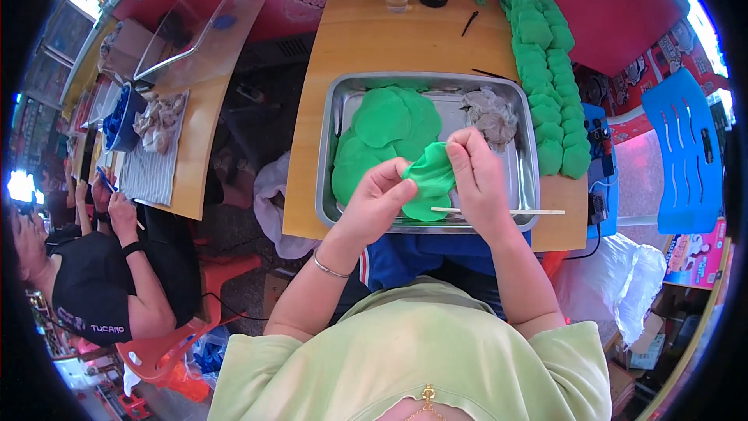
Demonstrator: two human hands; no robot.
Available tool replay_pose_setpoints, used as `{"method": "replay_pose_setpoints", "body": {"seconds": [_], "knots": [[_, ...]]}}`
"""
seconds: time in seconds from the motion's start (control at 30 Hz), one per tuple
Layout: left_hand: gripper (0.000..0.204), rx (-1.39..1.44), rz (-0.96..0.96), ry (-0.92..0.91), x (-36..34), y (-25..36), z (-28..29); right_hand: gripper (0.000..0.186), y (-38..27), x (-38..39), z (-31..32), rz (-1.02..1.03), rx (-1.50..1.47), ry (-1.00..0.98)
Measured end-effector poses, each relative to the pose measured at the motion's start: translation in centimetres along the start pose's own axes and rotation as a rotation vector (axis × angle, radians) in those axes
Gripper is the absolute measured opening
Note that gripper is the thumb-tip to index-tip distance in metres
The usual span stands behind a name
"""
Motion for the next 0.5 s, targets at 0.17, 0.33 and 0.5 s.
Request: {"method": "replay_pose_setpoints", "body": {"seconds": [0.17, 0.33, 0.5], "knots": [[0.007, 0.256, 0.082, -0.032, -0.1, -0.7, -0.2, 0.007, -0.2, 0.0, -0.3, -0.061, -0.107, -0.032], [0.008, 0.030, 0.063, 0.003, -0.1, -0.2, 0.4, 0.011, 0.3, -0.1, 0.4, -0.053, -0.035, -0.006], [0.013, 0.331, 0.074, 0.030, 0.5, -0.8, -1.1, 0.013, -0.3, -0.2, 0.2, -0.001, -0.044, 0.013]]}}
Point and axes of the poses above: each hand's wrist, its own x-axis away from the middle knuckle, its own z-axis out of the back of the hand, y = z × x, the point moved 7 cm from there along -x, towards the middle knuckle, and after that the axes turned 9 degrees about x, right-handed, at the moved point
